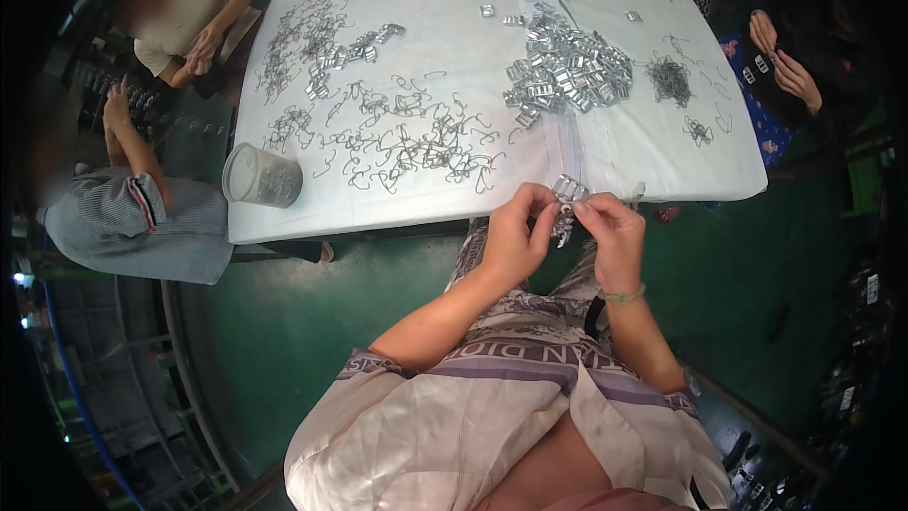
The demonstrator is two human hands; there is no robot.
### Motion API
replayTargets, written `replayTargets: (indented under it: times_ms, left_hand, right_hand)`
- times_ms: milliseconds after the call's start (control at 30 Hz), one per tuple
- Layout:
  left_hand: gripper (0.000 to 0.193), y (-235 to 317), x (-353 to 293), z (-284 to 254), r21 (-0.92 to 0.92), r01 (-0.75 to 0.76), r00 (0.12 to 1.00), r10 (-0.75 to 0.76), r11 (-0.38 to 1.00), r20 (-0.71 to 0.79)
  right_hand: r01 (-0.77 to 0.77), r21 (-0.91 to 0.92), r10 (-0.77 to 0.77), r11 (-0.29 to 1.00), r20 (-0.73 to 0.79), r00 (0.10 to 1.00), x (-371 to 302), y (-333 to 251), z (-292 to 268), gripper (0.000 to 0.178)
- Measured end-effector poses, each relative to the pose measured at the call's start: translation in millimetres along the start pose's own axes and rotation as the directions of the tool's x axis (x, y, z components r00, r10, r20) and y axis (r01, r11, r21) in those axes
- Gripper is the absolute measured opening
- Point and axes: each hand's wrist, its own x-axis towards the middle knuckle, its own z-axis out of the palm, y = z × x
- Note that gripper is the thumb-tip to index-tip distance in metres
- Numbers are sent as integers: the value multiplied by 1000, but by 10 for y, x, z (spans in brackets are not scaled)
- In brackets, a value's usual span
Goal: The person sits at a table and assembles keychains by hand. They repeatedly pick up small metal components and wire loops, attach them together, and place the finished keychains on a nearby rack. Other people at the table perform the same task.
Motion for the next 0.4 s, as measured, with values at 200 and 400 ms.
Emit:
replayTargets:
  times_ms: [200, 400]
  left_hand:
    - [6, -16, -25, -6, -69, 74, 995, -68, 995, 79]
    - [13, -71, 117, -222, -206, 148, 892, -41, 967, 451]
  right_hand:
    - [118, -30, -117, 993, 25, 993, -7, 85, -37, 4]
    - [97, 45, -101, 994, 89, 991, -58, 183, -162, 8]
